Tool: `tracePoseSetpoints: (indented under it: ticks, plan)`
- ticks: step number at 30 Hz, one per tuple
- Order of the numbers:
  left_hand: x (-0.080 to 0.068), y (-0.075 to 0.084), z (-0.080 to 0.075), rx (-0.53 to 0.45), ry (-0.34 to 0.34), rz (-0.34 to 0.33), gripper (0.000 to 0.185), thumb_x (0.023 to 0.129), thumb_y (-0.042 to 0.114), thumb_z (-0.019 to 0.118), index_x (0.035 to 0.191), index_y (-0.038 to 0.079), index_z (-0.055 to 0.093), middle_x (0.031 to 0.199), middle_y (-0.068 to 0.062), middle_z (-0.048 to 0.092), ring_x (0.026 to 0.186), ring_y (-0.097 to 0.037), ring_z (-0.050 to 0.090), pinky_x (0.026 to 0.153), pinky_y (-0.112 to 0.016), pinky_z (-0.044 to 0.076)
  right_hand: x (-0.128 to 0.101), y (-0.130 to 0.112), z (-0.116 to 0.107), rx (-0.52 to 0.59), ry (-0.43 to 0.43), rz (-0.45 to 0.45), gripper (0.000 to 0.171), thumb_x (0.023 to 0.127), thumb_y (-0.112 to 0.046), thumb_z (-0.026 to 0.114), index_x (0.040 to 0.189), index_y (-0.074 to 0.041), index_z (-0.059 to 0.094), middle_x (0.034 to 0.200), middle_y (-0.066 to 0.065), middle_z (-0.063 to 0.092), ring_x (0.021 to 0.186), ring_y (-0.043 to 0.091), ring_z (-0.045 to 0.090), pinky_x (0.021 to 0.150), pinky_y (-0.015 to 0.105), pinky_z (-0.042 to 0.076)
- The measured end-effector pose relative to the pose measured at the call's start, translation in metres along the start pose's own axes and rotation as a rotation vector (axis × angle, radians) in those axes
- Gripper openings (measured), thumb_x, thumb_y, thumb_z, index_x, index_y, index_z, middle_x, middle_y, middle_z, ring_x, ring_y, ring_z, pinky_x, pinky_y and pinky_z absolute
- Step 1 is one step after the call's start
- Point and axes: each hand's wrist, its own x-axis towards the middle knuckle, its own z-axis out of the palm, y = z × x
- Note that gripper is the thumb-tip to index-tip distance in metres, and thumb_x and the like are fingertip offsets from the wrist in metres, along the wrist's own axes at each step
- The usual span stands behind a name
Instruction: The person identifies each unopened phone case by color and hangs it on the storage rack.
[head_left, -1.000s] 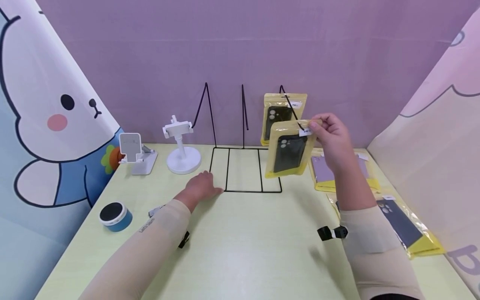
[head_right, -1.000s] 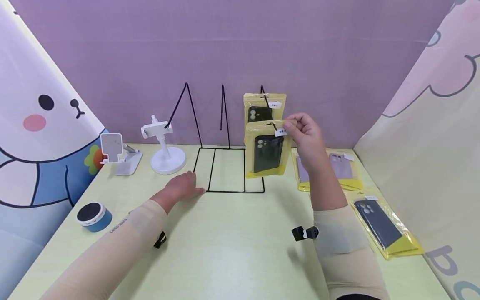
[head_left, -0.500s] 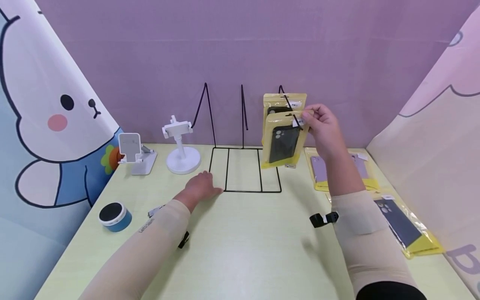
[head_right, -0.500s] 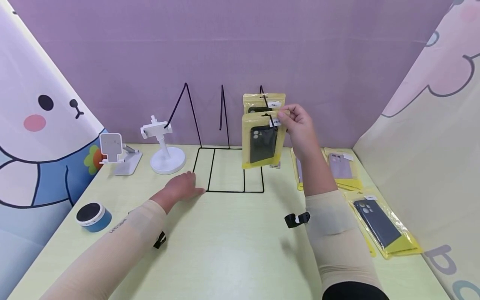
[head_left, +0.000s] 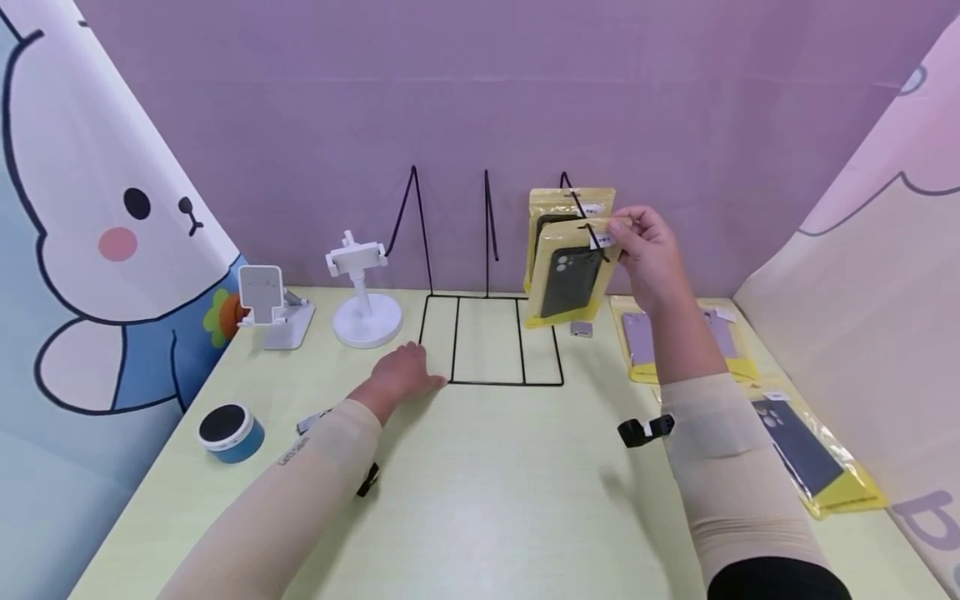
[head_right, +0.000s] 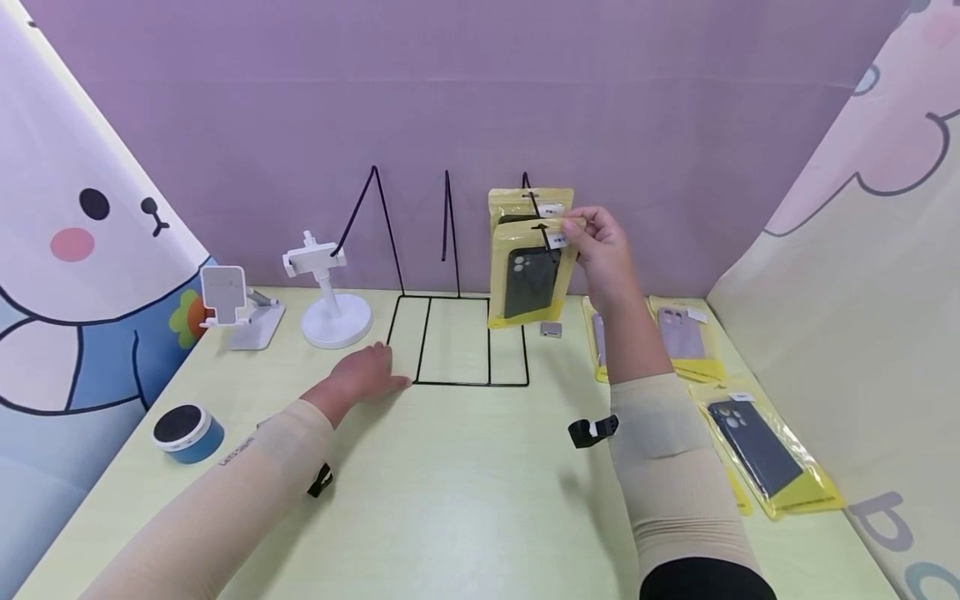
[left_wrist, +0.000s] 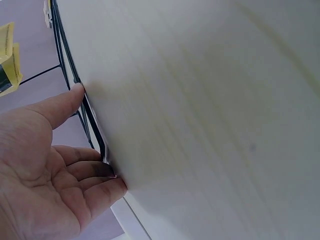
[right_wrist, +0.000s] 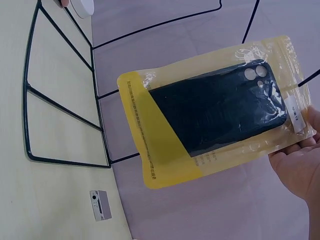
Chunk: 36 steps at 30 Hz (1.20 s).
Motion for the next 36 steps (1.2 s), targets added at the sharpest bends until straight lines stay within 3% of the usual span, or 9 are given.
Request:
tracePoseSetpoints:
  ticks: [6,17,27,33,36]
  plan:
    - [0.0,0.001,0.0,0.005,0.003,0.006,0.081,0.092,0.052,0.061,0.142,-0.009,0.039,0.145,-0.028,0.042,0.133,-0.042,0.044,0.11,-0.051,0.04,-0.002,0.0,-0.003,-0.017,0.005,-0.001,0.012,0.093,-0.009,0.066,0.104,-0.007,0.061,0.086,0.001,0.055,0.076,0.012,0.057,0.071,0.023,0.052]
    - [0.001,0.001,0.0,-0.003,-0.005,0.004,0.083,0.092,0.052,0.061,0.143,-0.009,0.038,0.147,-0.029,0.04,0.134,-0.042,0.043,0.111,-0.051,0.039,-0.018,-0.004,-0.028,-0.019,0.025,-0.058,0.033,0.096,-0.019,0.064,0.123,-0.007,0.051,0.117,0.008,0.061,0.109,0.023,0.062,0.094,0.032,0.053]
    - [-0.001,0.001,0.0,-0.006,0.0,0.006,0.08,0.092,0.049,0.061,0.142,-0.009,0.04,0.146,-0.029,0.042,0.133,-0.042,0.044,0.11,-0.051,0.04,-0.039,-0.014,-0.073,-0.11,0.065,-0.064,0.035,0.095,-0.016,0.065,0.125,-0.008,0.05,0.118,0.008,0.065,0.113,0.023,0.063,0.087,0.024,0.056]
    - [-0.003,0.002,-0.001,-0.013,0.006,0.007,0.077,0.093,0.048,0.061,0.141,-0.009,0.041,0.145,-0.029,0.043,0.132,-0.042,0.045,0.109,-0.052,0.041,-0.052,-0.019,-0.109,-0.231,0.118,-0.015,0.035,0.095,-0.019,0.065,0.124,-0.009,0.05,0.117,0.003,0.064,0.107,0.013,0.065,0.083,0.019,0.056]
    - [-0.003,0.002,-0.001,-0.013,0.006,0.007,0.078,0.093,0.049,0.061,0.141,-0.009,0.041,0.145,-0.028,0.043,0.131,-0.042,0.046,0.109,-0.052,0.041,-0.061,-0.022,-0.126,-0.362,0.136,0.052,0.033,0.095,-0.024,0.064,0.124,-0.014,0.049,0.117,-0.002,0.062,0.104,0.008,0.064,0.08,0.016,0.055]
